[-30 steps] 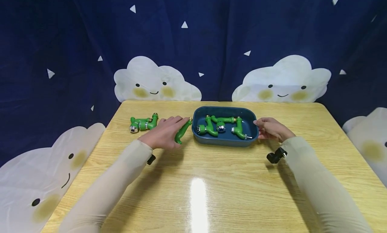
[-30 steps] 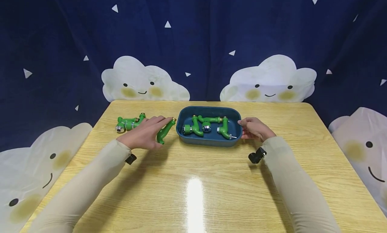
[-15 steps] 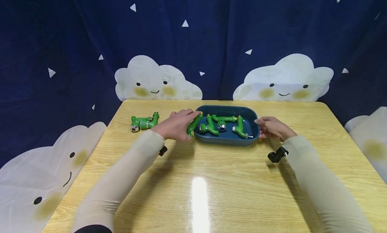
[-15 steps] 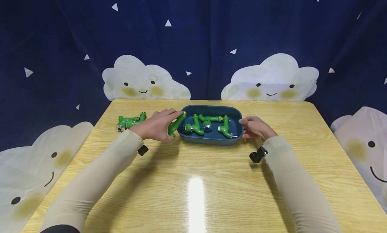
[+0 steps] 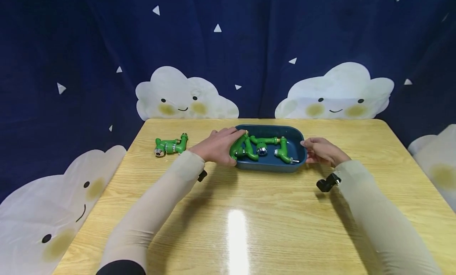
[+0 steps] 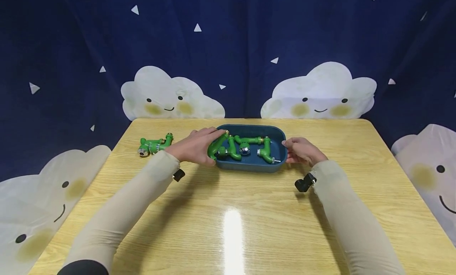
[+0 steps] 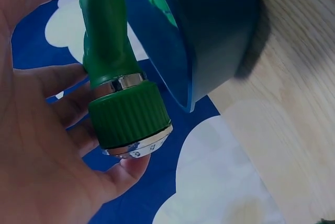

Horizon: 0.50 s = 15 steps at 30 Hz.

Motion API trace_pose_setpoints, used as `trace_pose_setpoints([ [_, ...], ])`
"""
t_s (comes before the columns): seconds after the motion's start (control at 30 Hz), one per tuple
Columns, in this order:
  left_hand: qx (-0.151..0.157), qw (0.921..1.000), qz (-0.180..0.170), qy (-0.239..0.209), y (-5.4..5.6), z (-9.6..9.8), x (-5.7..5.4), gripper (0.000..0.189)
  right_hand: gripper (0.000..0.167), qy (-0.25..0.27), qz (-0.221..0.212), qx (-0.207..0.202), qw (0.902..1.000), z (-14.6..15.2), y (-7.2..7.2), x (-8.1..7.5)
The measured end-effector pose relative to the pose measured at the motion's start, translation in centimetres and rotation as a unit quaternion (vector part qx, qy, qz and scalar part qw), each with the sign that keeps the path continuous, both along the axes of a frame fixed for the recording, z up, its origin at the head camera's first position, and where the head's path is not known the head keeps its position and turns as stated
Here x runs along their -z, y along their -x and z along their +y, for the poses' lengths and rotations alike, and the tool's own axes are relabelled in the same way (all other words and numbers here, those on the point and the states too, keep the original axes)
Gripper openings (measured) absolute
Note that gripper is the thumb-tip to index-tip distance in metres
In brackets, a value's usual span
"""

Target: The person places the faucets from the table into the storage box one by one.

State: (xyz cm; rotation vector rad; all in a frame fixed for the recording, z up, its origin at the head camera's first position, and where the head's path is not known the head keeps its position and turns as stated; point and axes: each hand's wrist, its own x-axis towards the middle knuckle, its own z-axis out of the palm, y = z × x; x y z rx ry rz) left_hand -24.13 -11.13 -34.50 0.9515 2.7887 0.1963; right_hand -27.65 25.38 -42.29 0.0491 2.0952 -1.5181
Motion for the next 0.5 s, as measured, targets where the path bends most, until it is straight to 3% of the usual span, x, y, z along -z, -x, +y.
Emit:
trace_pose_setpoints([
  [0.5, 0.000, 0.9997, -0.020, 0.010, 2.0, 1.9, -0.1, 0.098, 0.025, 0.016, -0.005, 0.002, 0.9999, -0.2, 0.2, 0.0],
])
